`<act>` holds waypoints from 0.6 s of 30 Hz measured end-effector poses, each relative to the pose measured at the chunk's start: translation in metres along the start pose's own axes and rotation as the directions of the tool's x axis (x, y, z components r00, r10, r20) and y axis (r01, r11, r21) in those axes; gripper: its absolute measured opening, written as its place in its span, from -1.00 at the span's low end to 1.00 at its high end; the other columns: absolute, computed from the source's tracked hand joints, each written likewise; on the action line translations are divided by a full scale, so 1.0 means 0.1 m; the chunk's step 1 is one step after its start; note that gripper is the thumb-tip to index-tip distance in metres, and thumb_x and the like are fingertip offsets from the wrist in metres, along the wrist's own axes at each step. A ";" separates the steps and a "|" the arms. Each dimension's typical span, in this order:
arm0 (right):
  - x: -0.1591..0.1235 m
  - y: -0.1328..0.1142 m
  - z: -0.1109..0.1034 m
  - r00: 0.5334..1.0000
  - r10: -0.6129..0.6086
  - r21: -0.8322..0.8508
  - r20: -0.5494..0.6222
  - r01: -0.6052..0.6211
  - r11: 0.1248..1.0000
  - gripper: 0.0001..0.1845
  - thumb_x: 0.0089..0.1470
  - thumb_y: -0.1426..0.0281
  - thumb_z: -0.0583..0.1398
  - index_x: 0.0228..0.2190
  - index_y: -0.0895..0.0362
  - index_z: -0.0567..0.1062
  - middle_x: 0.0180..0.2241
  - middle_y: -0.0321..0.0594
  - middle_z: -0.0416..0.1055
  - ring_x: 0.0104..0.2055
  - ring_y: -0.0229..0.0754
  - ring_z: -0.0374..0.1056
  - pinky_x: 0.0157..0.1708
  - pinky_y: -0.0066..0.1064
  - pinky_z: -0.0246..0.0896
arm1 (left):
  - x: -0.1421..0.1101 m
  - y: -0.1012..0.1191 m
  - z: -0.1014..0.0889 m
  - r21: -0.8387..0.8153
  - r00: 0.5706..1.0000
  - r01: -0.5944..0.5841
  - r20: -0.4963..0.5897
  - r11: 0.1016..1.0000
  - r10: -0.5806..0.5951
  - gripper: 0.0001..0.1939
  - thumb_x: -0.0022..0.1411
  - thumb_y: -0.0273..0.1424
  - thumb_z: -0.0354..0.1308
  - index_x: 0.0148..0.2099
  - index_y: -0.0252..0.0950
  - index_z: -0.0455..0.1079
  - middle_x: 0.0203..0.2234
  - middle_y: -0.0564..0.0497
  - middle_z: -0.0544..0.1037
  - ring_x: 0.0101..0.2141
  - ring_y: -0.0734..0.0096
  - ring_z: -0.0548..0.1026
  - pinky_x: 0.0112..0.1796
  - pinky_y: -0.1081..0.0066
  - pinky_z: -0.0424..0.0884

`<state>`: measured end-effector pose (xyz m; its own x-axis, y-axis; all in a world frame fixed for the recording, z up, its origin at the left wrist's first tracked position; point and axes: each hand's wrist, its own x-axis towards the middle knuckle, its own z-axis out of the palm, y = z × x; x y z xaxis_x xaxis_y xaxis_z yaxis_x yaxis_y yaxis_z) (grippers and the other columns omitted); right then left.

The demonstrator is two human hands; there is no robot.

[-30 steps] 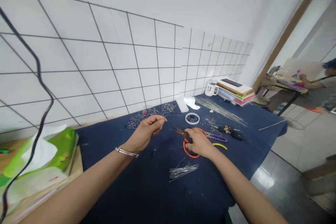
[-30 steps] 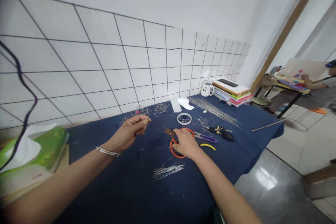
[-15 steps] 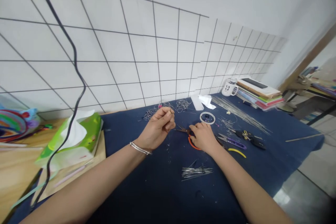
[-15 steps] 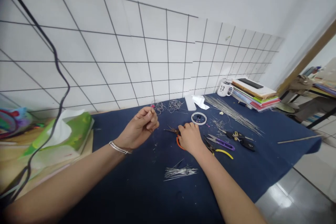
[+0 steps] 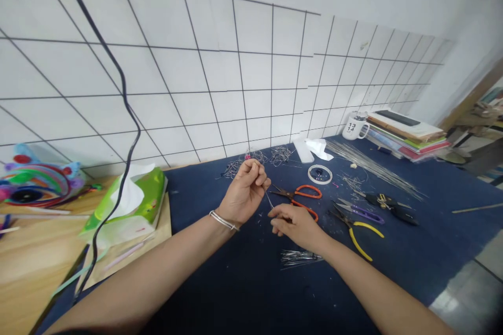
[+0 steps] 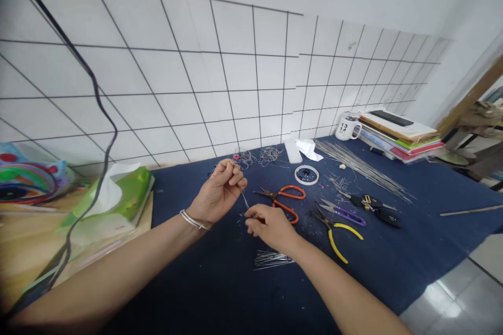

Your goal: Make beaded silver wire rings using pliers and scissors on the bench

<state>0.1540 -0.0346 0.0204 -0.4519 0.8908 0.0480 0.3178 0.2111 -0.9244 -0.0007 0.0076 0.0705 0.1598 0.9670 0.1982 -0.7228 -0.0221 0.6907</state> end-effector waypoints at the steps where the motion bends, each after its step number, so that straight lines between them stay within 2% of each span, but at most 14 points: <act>1: 0.00 0.02 0.00 1.000 0.002 -0.001 -0.007 -0.002 1.000 -0.78 0.03 0.33 0.06 -0.28 0.12 0.39 -0.57 -0.35 0.35 -0.55 -0.34 0.27 -0.51 -0.51 0.17 | 0.01 0.00 -0.02 0.003 1.000 0.001 -0.002 1.000 -0.001 -0.97 0.18 -0.42 0.03 -0.32 -0.26 0.23 -0.50 0.12 0.23 -0.59 0.70 0.15 -0.44 0.56 0.24; 3: 0.01 0.04 -0.05 0.999 -0.007 -0.057 -0.037 0.005 0.998 -0.77 0.06 0.35 0.01 -0.27 0.12 0.40 -0.59 -0.36 0.33 -0.57 -0.35 0.26 -0.51 -0.51 0.16 | 0.05 -0.01 -0.10 0.016 1.000 0.000 -0.019 1.000 0.000 -0.95 0.16 -0.42 0.05 -0.32 -0.27 0.23 -0.50 0.13 0.24 -0.59 0.70 0.17 -0.45 0.55 0.26; 7: 0.03 0.06 -0.14 0.999 -0.028 -0.308 -0.042 0.014 0.951 -0.76 0.09 0.35 -0.01 -0.35 0.10 0.43 -0.59 -0.36 0.35 -0.55 -0.34 0.26 -0.48 -0.52 0.09 | 0.16 -0.13 -0.40 0.087 0.994 0.029 -0.111 0.996 -0.019 -0.91 0.12 -0.40 0.10 -0.33 -0.28 0.22 -0.50 0.12 0.28 -0.59 0.69 0.22 -0.49 0.56 0.28; 9: 0.04 0.06 -0.13 0.999 -0.018 -0.475 -0.030 0.002 0.880 -0.75 0.10 0.34 -0.03 -0.43 0.09 0.43 -0.59 -0.35 0.37 -0.54 -0.33 0.27 -0.48 -0.52 0.05 | 0.21 -0.23 -0.57 0.141 0.984 0.072 -0.174 0.987 -0.047 -0.90 0.12 -0.39 0.10 -0.32 -0.28 0.22 -0.50 0.12 0.30 -0.58 0.68 0.25 -0.51 0.55 0.31; 13: 0.02 0.05 -0.06 0.999 -0.010 -0.753 -0.045 -0.027 0.657 -0.75 0.11 0.33 -0.03 -0.45 0.09 0.41 -0.51 -0.26 0.43 -0.45 -0.25 0.33 -0.49 -0.50 -0.03 | 0.30 -0.40 -0.85 0.211 0.958 0.225 -0.225 0.951 -0.177 -0.90 0.10 -0.43 0.10 -0.35 -0.31 0.22 -0.52 0.09 0.34 -0.58 0.64 0.33 -0.50 0.51 0.38; 15: 0.02 0.04 -0.04 0.999 -0.012 -0.807 -0.036 -0.022 0.590 -0.75 0.12 0.32 -0.03 -0.42 0.09 0.40 -0.47 -0.23 0.45 -0.42 -0.22 0.35 -0.49 -0.49 -0.04 | 0.33 -0.43 -0.92 0.218 0.953 0.256 -0.220 0.942 -0.208 -0.90 0.10 -0.44 0.10 -0.36 -0.32 0.22 -0.53 0.08 0.35 -0.59 0.63 0.35 -0.50 0.48 0.40; 18: 0.03 0.04 -0.02 0.999 -0.004 -0.832 -0.041 -0.032 0.554 -0.75 0.14 0.30 -0.05 -0.34 0.07 0.39 -0.47 -0.21 0.45 -0.44 -0.21 0.36 -0.51 -0.48 -0.06 | 0.38 -0.39 -0.97 0.236 0.946 0.297 -0.202 0.925 -0.252 -0.91 0.11 -0.43 0.10 -0.35 -0.32 0.23 -0.51 0.07 0.40 -0.55 0.60 0.41 -0.43 0.43 0.44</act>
<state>0.1558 -0.0306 0.0173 -0.4190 0.9055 0.0669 0.8839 0.4236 -0.1982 -0.0315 0.0693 -0.0165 0.1979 0.9719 -0.1272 -0.4621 0.2069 0.8623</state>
